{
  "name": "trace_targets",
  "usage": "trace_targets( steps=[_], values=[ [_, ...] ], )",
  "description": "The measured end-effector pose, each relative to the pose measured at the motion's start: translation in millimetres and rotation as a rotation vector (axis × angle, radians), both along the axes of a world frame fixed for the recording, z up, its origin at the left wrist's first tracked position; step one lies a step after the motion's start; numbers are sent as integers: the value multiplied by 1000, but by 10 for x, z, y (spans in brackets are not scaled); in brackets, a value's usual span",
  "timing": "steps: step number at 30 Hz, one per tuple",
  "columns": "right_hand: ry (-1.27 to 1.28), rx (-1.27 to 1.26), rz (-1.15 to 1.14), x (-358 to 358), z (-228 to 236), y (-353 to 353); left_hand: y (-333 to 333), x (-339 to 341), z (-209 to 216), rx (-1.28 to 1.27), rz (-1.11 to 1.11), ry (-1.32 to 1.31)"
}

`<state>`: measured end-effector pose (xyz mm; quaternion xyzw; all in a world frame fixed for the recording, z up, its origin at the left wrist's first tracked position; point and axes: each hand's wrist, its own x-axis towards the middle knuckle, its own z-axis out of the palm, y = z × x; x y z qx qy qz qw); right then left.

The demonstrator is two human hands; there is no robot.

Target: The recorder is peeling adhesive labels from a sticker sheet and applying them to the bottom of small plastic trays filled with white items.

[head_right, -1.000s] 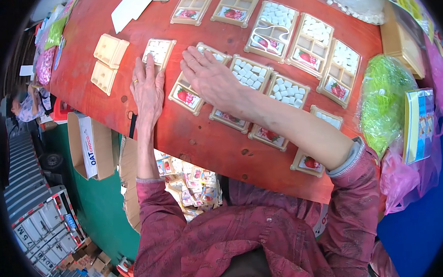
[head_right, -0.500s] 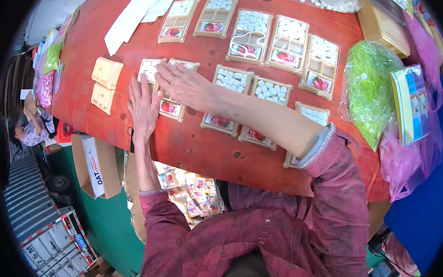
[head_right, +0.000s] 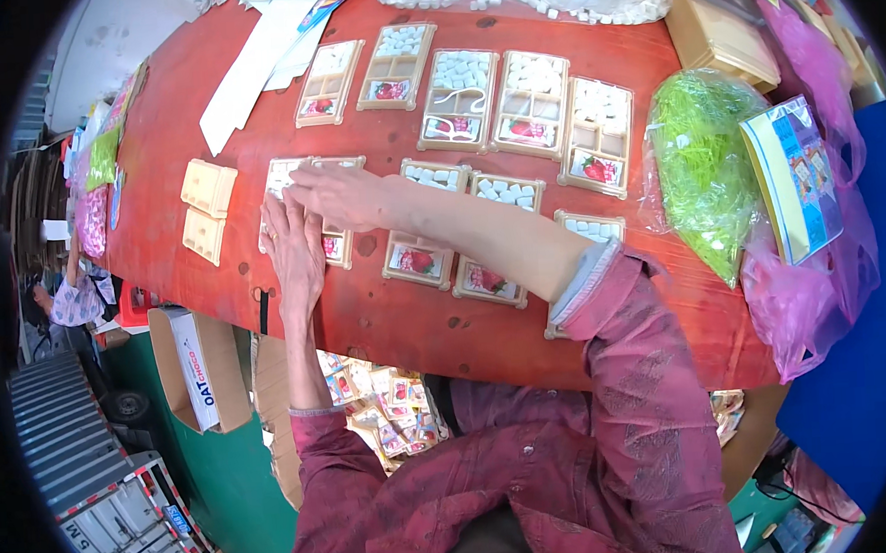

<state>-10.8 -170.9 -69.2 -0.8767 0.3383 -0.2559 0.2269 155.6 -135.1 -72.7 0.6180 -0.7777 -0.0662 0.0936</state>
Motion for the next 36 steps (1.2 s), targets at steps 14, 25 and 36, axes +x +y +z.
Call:
trace_targets(
  steps=[14, 25, 36],
  values=[
    [415, -95, -781, -1095, -218, -925, 20, -49, -3, -18, 42, 36],
    [472, -64, -857, -950, -272, -922, -23, -97, -10, -20, 86, -10],
    [186, 26, -723, -1323, 254, -622, -75, -89, -101, -55, 38, 6]
  ],
)
